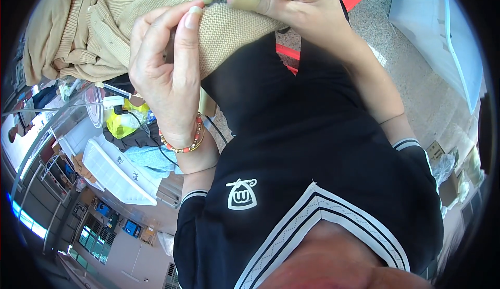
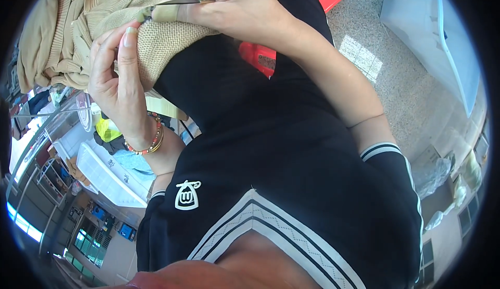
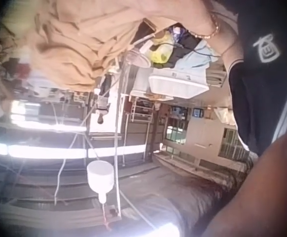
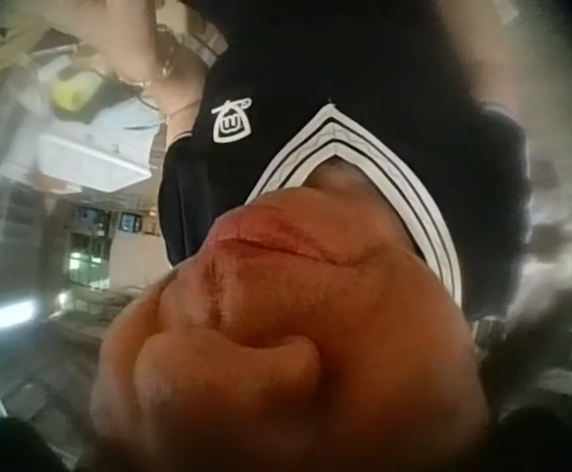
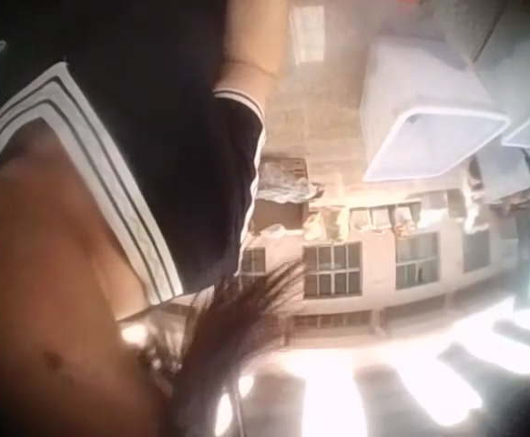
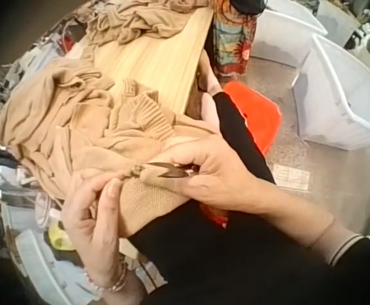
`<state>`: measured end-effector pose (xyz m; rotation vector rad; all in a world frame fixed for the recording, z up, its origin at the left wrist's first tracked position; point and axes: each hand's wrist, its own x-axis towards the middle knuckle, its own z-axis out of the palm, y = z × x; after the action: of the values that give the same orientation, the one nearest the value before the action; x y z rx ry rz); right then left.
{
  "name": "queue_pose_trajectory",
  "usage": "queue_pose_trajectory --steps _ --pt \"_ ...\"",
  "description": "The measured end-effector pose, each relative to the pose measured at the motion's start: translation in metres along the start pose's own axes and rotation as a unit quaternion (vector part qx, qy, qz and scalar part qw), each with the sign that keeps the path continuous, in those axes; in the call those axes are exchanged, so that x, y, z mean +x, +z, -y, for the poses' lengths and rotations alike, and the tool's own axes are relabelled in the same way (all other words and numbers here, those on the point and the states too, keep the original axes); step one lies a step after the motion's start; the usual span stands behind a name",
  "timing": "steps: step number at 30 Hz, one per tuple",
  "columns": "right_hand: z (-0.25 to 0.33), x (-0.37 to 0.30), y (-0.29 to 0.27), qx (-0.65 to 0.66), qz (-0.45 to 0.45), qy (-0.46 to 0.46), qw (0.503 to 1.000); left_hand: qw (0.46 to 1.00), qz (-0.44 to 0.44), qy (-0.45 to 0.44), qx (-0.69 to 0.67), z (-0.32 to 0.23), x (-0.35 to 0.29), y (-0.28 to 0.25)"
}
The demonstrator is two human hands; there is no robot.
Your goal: Trimming loose threads from knitted sweaters using small scissors.
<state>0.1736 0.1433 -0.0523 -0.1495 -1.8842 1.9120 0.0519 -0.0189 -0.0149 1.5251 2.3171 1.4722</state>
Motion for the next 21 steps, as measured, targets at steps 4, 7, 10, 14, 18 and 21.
queue_pose_trajectory --steps 4,7,10,14,18,21 --pt "-0.009 0.004 -0.001 -0.056 0.013 -0.148 0.987 1.0 -0.003 -0.006 -0.011 0.001 -0.001 0.001" --pt "-0.003 0.001 -0.001 0.054 -0.007 0.063 0.997 1.0 -0.005 0.001 -0.01 0.003 -0.001 0.001" --pt "-0.01 0.003 -0.003 -0.052 0.024 -0.15 0.987 1.0 -0.018 -0.001 -0.013 -0.008 0.001 0.004" --pt "0.0 0.002 -0.002 0.059 0.007 0.082 0.995 0.999 0.008 0.039 -0.008 -0.006 0.008 0.0" --pt "-0.015 0.003 -0.004 -0.115 0.004 -0.19 0.975 0.999 0.038 0.031 0.007 -0.006 0.015 0.003" --pt "0.018 -0.007 -0.003 -0.065 -0.001 -0.01 0.998 0.999 0.004 -0.036 -0.013 -0.008 0.006 0.003"
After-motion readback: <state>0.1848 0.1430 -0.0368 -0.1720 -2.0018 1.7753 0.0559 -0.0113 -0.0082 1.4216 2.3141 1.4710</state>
